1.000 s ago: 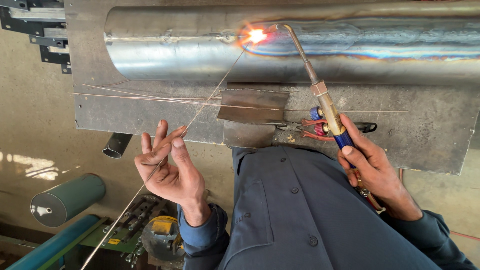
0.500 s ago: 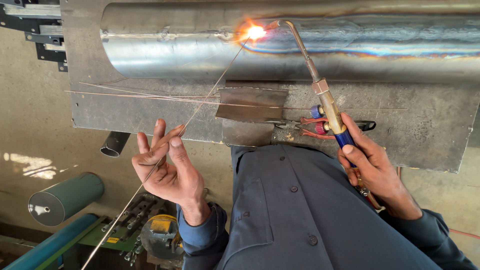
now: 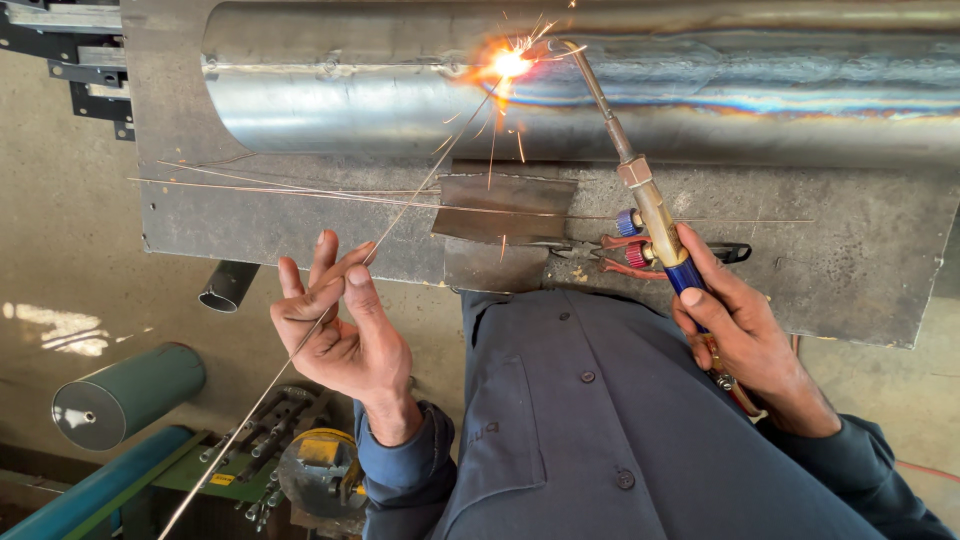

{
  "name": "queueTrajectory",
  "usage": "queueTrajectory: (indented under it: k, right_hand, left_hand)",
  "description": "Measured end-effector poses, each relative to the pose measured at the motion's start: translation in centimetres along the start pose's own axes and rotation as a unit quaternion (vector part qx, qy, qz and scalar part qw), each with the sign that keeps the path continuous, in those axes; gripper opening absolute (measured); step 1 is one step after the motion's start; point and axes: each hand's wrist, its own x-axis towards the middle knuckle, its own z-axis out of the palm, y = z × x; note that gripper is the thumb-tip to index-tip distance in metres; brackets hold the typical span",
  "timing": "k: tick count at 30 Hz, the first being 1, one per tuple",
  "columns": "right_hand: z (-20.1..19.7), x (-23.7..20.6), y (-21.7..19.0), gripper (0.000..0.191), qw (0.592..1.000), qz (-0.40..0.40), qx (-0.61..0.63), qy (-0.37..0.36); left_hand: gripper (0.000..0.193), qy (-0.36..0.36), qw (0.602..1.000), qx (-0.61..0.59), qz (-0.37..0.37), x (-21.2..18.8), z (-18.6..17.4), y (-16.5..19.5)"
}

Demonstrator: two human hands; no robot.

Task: The person gas-welds the longitudinal seam of a large metal cylinder clamped on a workbench, holding an oxy-fuel torch in one hand and feeding a filler rod with the other. They weld along the seam in sections, pausing between passes, with sparks and a glowing weld pool visible as the seam is joined.

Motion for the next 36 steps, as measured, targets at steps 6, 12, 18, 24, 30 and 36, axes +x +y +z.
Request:
queueTrajectory:
  k: [6, 12, 18, 24, 30, 36]
  right_hand:
    - [0.05, 0.24, -0.01, 0.069, 1.0, -0.013, -0.003, -0.005]
    - [0.09, 0.4, 0.01, 0.07, 1.0, -0.001, 0.0, -0.001]
    - [0.21, 0.65, -0.11, 0.069, 1.0, -0.01, -0.003, -0.005]
    - [0.4, 0.47, -0.41, 0.069, 1.0, 0.007, -0.012, 0.003]
    - [0.56, 0.72, -0.56, 0.069, 1.0, -0.007, -0.011, -0.009]
    - [0.55, 0.81, -0.39, 0.069, 1.0, -0.011, -0.005, -0.012]
  left_hand:
    - [0.021, -0.002, 1.0, -0.017, -0.003, 0.11, 0.11, -0.1]
    - [0.017, 0.0, 1.0, 0.004, -0.012, 0.25, 0.19, -0.08]
    - [0.02, -0.002, 1.0, -0.008, -0.001, 0.43, 0.27, -0.2]
    - [0.021, 0.0, 1.0, -0.006, 0.001, 0.4, 0.24, -0.38]
    - [0.02, 0.004, 1.0, 0.0, -0.001, 0.39, 0.24, -0.5]
    - [0.019, 0.004, 1.0, -0.004, -0.003, 0.48, 0.26, -0.53]
